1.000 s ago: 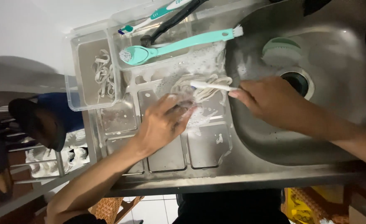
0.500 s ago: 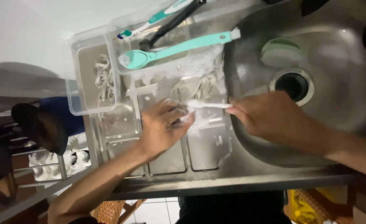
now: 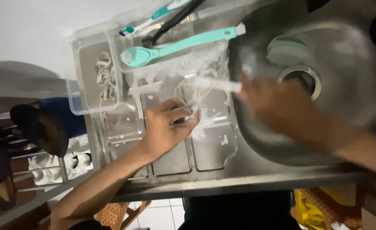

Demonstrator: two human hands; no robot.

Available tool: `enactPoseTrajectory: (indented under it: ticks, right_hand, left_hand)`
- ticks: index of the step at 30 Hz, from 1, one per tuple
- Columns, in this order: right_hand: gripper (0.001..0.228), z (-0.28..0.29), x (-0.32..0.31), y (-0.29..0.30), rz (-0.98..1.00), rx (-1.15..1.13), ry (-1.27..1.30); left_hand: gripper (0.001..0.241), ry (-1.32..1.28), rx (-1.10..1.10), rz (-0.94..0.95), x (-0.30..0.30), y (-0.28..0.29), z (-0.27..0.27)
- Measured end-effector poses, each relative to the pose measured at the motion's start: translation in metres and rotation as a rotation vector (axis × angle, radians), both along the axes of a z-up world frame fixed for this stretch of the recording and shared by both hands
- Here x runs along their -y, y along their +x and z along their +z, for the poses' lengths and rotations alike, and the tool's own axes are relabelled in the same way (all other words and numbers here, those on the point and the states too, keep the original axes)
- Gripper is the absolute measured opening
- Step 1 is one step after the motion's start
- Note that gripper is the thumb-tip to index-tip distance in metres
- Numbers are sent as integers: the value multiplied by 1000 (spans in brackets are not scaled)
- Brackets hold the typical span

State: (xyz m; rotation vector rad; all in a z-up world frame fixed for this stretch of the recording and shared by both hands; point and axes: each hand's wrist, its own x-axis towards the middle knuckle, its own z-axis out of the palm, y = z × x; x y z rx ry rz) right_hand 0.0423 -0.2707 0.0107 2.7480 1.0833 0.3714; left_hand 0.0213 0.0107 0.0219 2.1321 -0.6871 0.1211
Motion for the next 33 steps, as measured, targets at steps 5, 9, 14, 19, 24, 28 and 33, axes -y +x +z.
enactPoseTrajectory:
  ticks: [5, 9, 14, 19, 24, 28, 33]
  right_hand:
    - [37, -14, -3, -8, 64, -15, 71]
    - [41, -6, 6, 11, -4, 253, -113]
    - [43, -7, -4, 4, 172, 13, 44]
    - [43, 0, 8, 13, 47, 258, -113]
    - [41, -7, 5, 8, 140, -47, -81]
    - [40, -6, 6, 6, 76, 160, -92]
    - [37, -1, 9, 10, 24, 126, -111]
  left_hand:
    - [8, -25, 9, -44, -3, -2, -8]
    - [4, -51, -43, -46, -2, 0, -4]
    - [5, -83, -74, -59, -4, 2, 1]
    - [5, -75, -43, -51, -3, 4, 0]
    - [5, -40, -26, -37, -6, 4, -6]
    - [4, -46, -25, -37, -5, 4, -3]
    - [8, -59, 7, -24, -4, 6, -2]
